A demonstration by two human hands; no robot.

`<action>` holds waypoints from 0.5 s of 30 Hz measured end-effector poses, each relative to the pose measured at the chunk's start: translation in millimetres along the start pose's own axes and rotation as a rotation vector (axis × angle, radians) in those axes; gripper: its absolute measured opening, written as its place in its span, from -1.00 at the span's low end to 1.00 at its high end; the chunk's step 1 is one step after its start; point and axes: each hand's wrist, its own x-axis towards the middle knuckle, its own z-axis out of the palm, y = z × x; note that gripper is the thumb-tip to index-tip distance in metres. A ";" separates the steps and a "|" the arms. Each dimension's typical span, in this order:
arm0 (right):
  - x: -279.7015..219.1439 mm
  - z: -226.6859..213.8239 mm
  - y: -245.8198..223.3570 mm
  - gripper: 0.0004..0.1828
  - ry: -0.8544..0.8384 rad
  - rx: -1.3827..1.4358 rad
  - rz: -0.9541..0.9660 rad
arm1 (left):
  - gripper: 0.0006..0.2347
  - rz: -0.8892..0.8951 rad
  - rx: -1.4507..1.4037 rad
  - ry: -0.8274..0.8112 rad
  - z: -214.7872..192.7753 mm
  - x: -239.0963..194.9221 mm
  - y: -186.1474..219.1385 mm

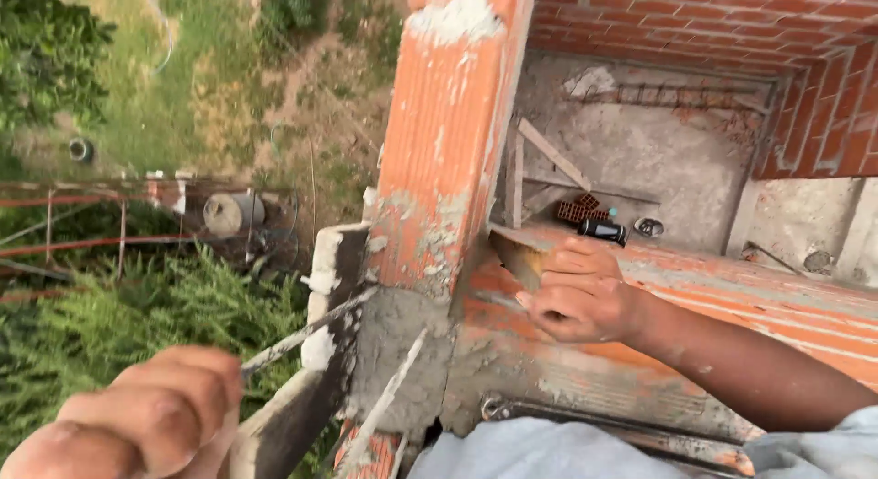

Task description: Removing wooden formwork from a brick wall at a construction site using pliers and manual force

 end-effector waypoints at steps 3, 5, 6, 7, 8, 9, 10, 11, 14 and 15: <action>2.2 -36.1 -6.3 -0.70 0.004 -0.082 0.089 | -0.74 -0.230 0.040 -0.060 -26.4 -20.2 -5.4; 6.4 -53.9 -11.9 -0.68 0.043 -0.146 0.093 | -0.72 -0.172 0.136 -0.195 -14.7 10.6 9.3; 9.6 -54.3 -17.3 -0.68 0.048 -0.184 0.098 | -0.72 -0.149 0.113 -0.217 -23.7 2.4 3.8; 11.8 -55.5 -22.2 -0.72 0.064 -0.187 0.039 | -0.71 -0.164 0.126 -0.169 -31.6 -5.4 -2.4; 13.3 -54.8 -26.4 -0.75 0.081 -0.180 -0.020 | -0.70 -0.184 0.146 -0.119 -39.4 -14.0 -7.8; 6.9 -56.6 -30.8 -0.75 0.086 -0.209 -0.016 | -0.70 -0.168 0.131 -0.138 -42.3 -15.4 -7.9; 2.9 -55.4 -33.2 -0.74 0.066 -0.243 -0.041 | -0.69 -0.222 0.178 -0.149 -47.5 -16.8 -6.6; -1.1 -53.3 -35.0 -0.73 0.045 -0.277 -0.066 | -0.68 -0.275 0.226 -0.158 -53.5 -18.0 -6.4; -0.7 -58.1 -38.1 -0.75 0.116 -0.377 -0.111 | -0.76 -0.170 0.111 -0.138 -86.8 -37.0 -46.6; 0.0 -59.8 -42.7 -0.75 0.122 -0.385 -0.105 | -0.76 -0.166 0.110 -0.149 -99.9 -41.2 -47.8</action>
